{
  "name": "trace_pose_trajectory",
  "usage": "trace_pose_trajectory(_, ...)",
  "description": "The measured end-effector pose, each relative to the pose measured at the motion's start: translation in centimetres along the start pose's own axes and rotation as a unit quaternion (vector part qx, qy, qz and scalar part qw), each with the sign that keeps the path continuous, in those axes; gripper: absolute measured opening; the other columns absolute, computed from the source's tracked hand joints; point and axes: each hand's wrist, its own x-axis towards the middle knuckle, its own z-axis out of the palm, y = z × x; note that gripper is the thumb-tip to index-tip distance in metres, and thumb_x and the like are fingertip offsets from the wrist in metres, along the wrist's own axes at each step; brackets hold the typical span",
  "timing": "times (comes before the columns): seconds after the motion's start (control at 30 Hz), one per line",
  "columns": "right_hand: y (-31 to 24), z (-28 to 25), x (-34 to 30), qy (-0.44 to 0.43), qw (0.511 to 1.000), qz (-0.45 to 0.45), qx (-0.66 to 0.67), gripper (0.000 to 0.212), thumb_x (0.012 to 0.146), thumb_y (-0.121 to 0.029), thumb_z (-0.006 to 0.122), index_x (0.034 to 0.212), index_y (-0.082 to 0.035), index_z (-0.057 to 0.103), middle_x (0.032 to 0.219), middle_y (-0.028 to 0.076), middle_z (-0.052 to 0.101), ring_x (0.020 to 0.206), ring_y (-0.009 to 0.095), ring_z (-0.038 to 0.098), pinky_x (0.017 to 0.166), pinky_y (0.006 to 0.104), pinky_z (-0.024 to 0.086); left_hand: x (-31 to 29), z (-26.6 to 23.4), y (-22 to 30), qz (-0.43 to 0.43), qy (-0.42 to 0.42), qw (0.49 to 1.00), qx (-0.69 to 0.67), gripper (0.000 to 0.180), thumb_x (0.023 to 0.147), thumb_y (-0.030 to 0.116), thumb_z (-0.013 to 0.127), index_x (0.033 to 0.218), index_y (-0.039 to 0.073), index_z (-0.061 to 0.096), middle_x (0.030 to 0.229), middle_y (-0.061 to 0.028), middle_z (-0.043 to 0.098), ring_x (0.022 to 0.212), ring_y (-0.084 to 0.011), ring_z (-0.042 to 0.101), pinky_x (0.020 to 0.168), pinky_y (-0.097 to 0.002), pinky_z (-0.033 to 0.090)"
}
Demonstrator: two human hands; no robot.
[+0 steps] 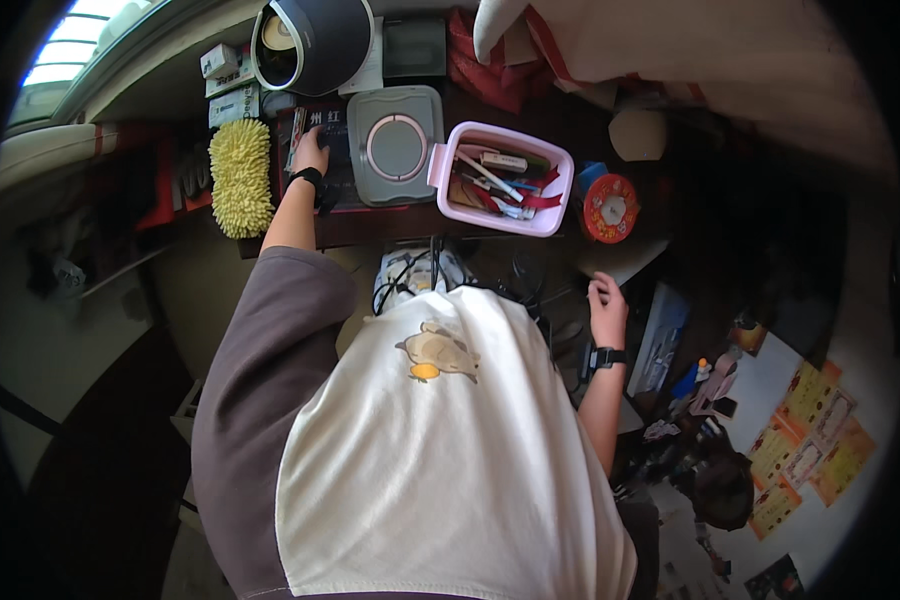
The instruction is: The person sorts various household items and accessories into a pink container, including cables, lanyards, and small pouches, before placing the container into a cabinet.
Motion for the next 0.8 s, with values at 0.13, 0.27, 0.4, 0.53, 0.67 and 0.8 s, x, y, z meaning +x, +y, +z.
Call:
trace_pose_trajectory(0.13,-1.0,0.6,-0.4,-0.016,0.999,0.013,-0.036,0.027,0.086,-0.012,0.057,0.112,-0.002,0.056,0.093,0.011,0.065,0.078,0.018,0.062,0.072,0.0289,0.049,-0.7,-1.6,3.3,0.0,-0.02,0.994,0.106,0.042,0.078,0.018,0.064,0.118,0.012,0.052,0.11,-0.0124,0.058,0.102,-0.0323,0.055,0.083,-0.042,0.046)
trace_pose_trajectory(0.27,-2.2,1.6,0.2,-0.029,0.999,0.003,-0.029,0.027,0.086,-0.011,0.057,0.112,-0.002,0.056,0.093,0.011,0.065,0.077,0.018,0.062,0.071,0.0286,0.049,-1.3,-2.7,3.7,0.031,-0.025,0.991,0.125,0.021,0.08,0.024,0.062,0.097,0.012,0.063,0.096,-0.0105,0.063,0.093,-0.0296,0.059,0.078,-0.041,0.048)
trace_pose_trajectory(0.4,-3.3,2.3,1.1,-0.042,0.999,-0.012,-0.022,0.027,0.086,-0.012,0.057,0.112,-0.003,0.056,0.093,0.012,0.065,0.078,0.018,0.062,0.071,0.0285,0.049,-2.9,-3.8,2.6,-0.017,0.022,0.999,0.019,0.018,0.082,0.023,0.06,0.091,0.009,0.066,0.094,-0.0106,0.064,0.09,-0.0286,0.06,0.074,-0.0386,0.048)
trace_pose_trajectory(0.53,-3.7,2.8,2.0,-0.041,0.998,-0.037,-0.006,0.027,0.086,-0.012,0.057,0.112,-0.003,0.056,0.094,0.011,0.064,0.078,0.018,0.062,0.07,0.0289,0.049,-5.9,-7.0,3.6,0.072,0.077,0.989,-0.106,0.018,0.084,0.018,0.061,0.091,0.002,0.062,0.083,-0.0119,0.06,0.078,-0.0268,0.059,0.07,-0.0358,0.047)
trace_pose_trajectory(0.67,-4.1,2.8,3.7,-0.049,0.996,-0.067,0.013,0.028,0.087,-0.011,0.057,0.113,-0.002,0.056,0.094,0.011,0.064,0.079,0.017,0.062,0.071,0.028,0.049,-7.8,-10.0,4.2,0.056,0.087,0.925,-0.365,0.015,0.088,0.015,0.058,0.094,0.001,0.058,0.078,-0.0035,0.059,0.068,-0.0111,0.053,0.063,-0.0253,0.043)
trace_pose_trajectory(0.8,-6.9,1.3,5.3,-0.044,0.992,-0.098,0.06,0.026,0.088,-0.011,0.056,0.112,-0.001,0.055,0.094,0.01,0.063,0.081,0.015,0.062,0.074,0.0263,0.049,-9.9,-16.9,6.6,0.102,0.208,0.891,-0.39,0.015,0.09,0.013,0.055,0.096,0.001,0.059,0.075,0.0009,0.056,0.064,-0.0055,0.047,0.058,-0.0204,0.039)
